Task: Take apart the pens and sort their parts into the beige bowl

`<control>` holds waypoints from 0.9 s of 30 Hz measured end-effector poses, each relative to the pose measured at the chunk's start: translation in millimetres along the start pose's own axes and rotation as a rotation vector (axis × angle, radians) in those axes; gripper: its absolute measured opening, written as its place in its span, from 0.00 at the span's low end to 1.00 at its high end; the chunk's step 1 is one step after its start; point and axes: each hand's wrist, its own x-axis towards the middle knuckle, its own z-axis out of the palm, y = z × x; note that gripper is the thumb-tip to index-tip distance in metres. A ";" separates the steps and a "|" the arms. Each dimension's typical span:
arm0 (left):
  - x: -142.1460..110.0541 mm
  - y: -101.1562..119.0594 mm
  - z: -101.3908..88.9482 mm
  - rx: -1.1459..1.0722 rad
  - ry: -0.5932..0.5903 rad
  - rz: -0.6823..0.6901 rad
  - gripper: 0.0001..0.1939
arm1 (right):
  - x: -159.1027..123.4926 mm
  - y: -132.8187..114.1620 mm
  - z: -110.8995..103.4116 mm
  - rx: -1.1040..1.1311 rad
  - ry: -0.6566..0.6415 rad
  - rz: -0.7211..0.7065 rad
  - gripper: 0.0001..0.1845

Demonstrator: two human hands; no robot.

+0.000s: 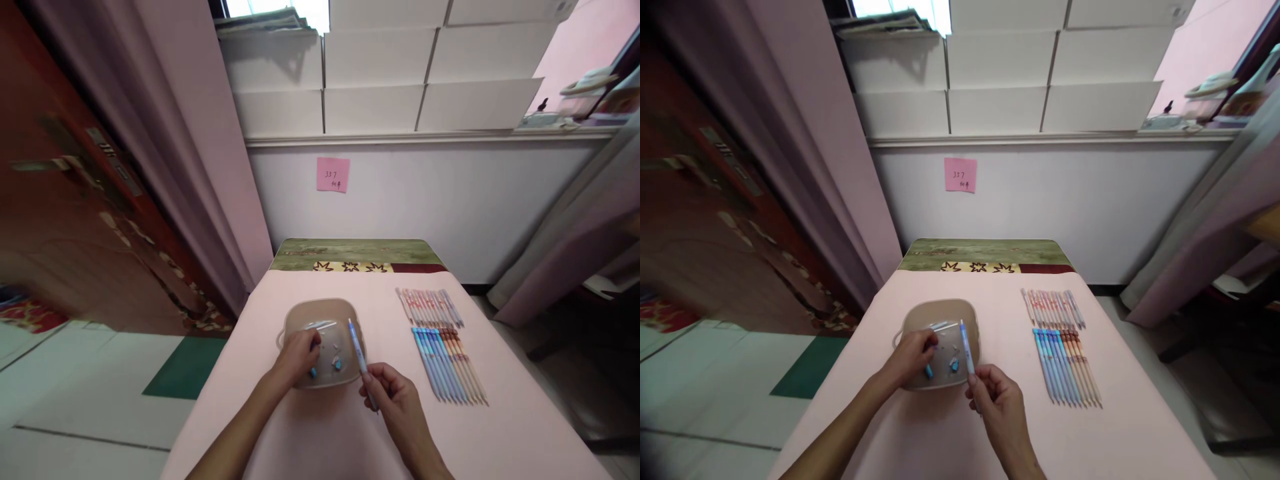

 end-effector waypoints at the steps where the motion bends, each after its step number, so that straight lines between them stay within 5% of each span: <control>1: 0.6 -0.6 -0.8 -0.049 -0.002 -0.005 0.11 | -0.8 -1.4 -0.6 -0.003 0.007 -0.003 0.22; 10: 2.4 8.3 -1.9 -0.492 -0.094 -0.031 0.12 | -11.9 -7.0 -7.0 -0.058 0.016 -0.010 0.23; 17: -37.6 27.8 -22.0 -1.267 -0.073 -0.154 0.15 | -26.0 6.9 7.1 -0.196 -0.059 -0.048 0.20; 27: -56.7 23.6 -27.0 -1.327 -0.066 -0.115 0.12 | -37.9 7.6 15.9 -0.278 -0.068 -0.066 0.21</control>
